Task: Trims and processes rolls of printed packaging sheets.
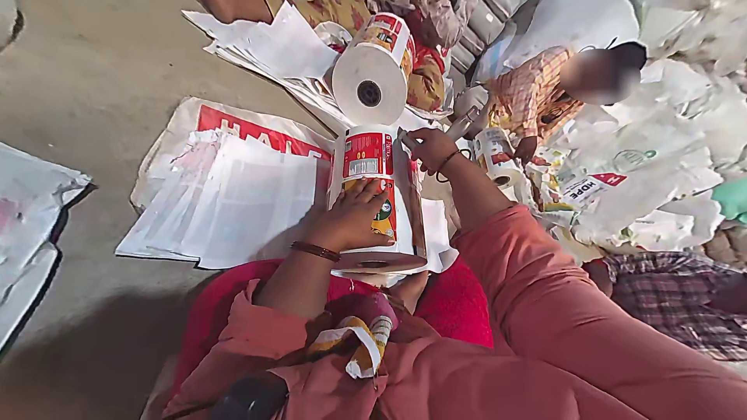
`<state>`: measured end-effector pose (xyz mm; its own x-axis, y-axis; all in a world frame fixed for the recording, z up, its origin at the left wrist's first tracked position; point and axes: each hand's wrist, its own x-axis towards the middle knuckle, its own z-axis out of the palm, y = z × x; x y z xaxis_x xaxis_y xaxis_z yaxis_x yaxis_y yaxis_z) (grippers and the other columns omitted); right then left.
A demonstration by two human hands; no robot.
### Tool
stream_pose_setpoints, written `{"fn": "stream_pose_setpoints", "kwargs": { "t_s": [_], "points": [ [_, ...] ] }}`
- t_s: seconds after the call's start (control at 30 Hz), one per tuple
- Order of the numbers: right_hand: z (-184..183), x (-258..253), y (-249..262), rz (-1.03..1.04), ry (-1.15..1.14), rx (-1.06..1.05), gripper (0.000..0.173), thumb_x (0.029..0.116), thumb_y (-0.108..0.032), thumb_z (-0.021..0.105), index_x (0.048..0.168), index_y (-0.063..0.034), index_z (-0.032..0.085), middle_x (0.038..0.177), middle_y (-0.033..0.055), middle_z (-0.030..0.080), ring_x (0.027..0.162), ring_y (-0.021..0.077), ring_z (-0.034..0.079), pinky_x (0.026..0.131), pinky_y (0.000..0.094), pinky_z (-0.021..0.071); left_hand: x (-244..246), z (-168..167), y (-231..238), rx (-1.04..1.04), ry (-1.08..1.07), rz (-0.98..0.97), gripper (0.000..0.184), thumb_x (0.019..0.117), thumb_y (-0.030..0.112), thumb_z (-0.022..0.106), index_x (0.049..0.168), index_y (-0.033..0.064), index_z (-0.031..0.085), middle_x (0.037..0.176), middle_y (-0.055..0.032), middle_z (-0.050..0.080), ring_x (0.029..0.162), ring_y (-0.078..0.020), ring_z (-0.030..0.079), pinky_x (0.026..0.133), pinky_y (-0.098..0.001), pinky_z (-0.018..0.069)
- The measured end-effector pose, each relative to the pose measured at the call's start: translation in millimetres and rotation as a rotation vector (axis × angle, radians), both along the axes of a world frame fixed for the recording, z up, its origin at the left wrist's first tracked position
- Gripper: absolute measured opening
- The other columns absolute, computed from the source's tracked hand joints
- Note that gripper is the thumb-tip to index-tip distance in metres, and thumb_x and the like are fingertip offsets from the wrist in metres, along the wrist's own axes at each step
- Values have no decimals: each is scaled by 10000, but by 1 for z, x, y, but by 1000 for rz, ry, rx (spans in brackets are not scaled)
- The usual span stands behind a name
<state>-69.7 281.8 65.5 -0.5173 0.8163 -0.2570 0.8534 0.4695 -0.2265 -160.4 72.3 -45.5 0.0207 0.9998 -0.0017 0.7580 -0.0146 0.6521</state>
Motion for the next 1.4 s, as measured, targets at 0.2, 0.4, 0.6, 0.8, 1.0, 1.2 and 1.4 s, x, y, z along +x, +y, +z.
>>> {"fn": "stream_pose_setpoints", "kwargs": {
  "t_s": [0.2,0.4,0.6,0.8,1.0,1.2,1.4],
  "points": [
    [13,-1,-15,50,-114,-9,449,1028,-120,530,1476,-146,525,1074,162,691,674,232,662,621,415,577,-1,-1,2,3,14,-16,1038,835,625,755,1635,170,275,1728,-89,124,1588,-369,70,1221,-664,171],
    [21,11,-37,101,-158,-31,455,1036,-126,515,1490,-141,519,1084,179,683,667,239,654,609,421,570,-2,-6,2,35,-25,-12,1046,824,593,779,1622,121,297,1725,-97,142,1585,-382,78,1221,-664,168],
    [22,23,-58,126,-166,-32,408,1035,-126,511,1441,-130,552,1057,160,691,669,235,658,614,423,570,-1,-7,4,49,-50,-18,1094,825,548,806,1622,44,252,1721,-127,147,1586,-378,79,1225,-667,150],
    [26,39,-94,106,-174,-79,416,1042,-118,496,1455,-139,537,1079,176,681,680,245,666,606,422,570,1,-3,0,49,-132,60,1219,753,480,895,1624,6,188,1690,-212,188,1570,-392,158,1243,-599,196],
    [35,62,-132,129,-215,-129,430,1056,-123,508,1484,-163,525,1052,158,684,619,213,639,553,386,553,-12,-3,-9,65,-191,39,815,976,308,709,1596,-5,282,1622,-262,323,1468,-411,393,1177,-585,348],
    [40,98,-153,168,-151,-275,436,1055,-126,547,1487,-190,546,937,114,691,471,141,546,428,314,488,-10,12,-17,8,-318,271,413,1091,259,492,1453,69,552,1296,-175,658,999,-277,699,918,-511,550],
    [39,150,-150,202,124,-632,492,979,-52,524,1465,-126,549,913,97,713,429,86,484,379,228,412,-2,17,-22,148,-213,154,507,988,320,685,1422,78,583,1389,-200,607,1289,-366,582,1096,-606,421]
  ]
}}
